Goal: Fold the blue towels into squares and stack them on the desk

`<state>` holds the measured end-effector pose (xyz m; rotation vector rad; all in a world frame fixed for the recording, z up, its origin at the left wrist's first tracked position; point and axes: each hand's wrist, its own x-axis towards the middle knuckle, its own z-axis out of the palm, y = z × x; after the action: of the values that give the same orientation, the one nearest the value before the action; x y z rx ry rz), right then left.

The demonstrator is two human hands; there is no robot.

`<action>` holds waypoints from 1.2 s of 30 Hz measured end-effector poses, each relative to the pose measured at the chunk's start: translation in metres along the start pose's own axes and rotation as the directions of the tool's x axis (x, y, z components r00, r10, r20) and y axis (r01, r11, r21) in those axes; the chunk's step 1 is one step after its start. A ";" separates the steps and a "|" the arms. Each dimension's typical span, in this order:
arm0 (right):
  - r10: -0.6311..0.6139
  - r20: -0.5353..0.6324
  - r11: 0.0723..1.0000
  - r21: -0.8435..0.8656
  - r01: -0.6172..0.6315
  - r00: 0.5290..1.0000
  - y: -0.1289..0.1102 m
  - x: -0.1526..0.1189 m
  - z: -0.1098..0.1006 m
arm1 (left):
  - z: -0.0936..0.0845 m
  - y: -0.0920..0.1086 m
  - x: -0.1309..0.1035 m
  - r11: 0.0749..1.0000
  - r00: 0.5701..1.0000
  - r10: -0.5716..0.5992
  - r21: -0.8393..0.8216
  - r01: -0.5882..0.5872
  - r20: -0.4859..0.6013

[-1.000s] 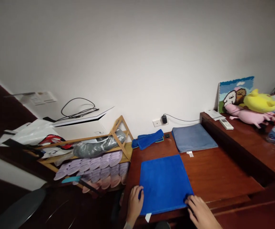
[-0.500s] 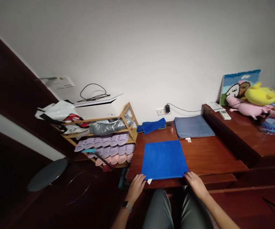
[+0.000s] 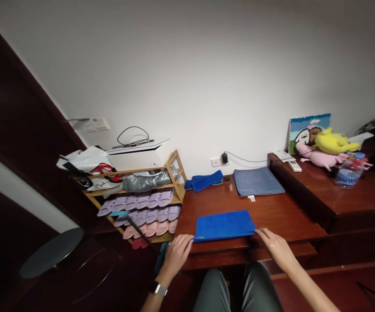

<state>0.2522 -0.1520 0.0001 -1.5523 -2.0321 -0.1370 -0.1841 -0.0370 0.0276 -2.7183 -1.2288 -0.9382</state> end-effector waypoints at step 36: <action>0.439 -0.379 0.885 0.024 -0.465 0.815 0.341 0.200 0.009 | 0.249 0.037 0.383 0.986 0.987 0.142 -0.080 -0.148 -0.078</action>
<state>0.5281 0.1318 0.0046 -1.8480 -1.3339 -0.2967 0.1661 0.2593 0.0339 -2.7658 -0.9848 -1.0845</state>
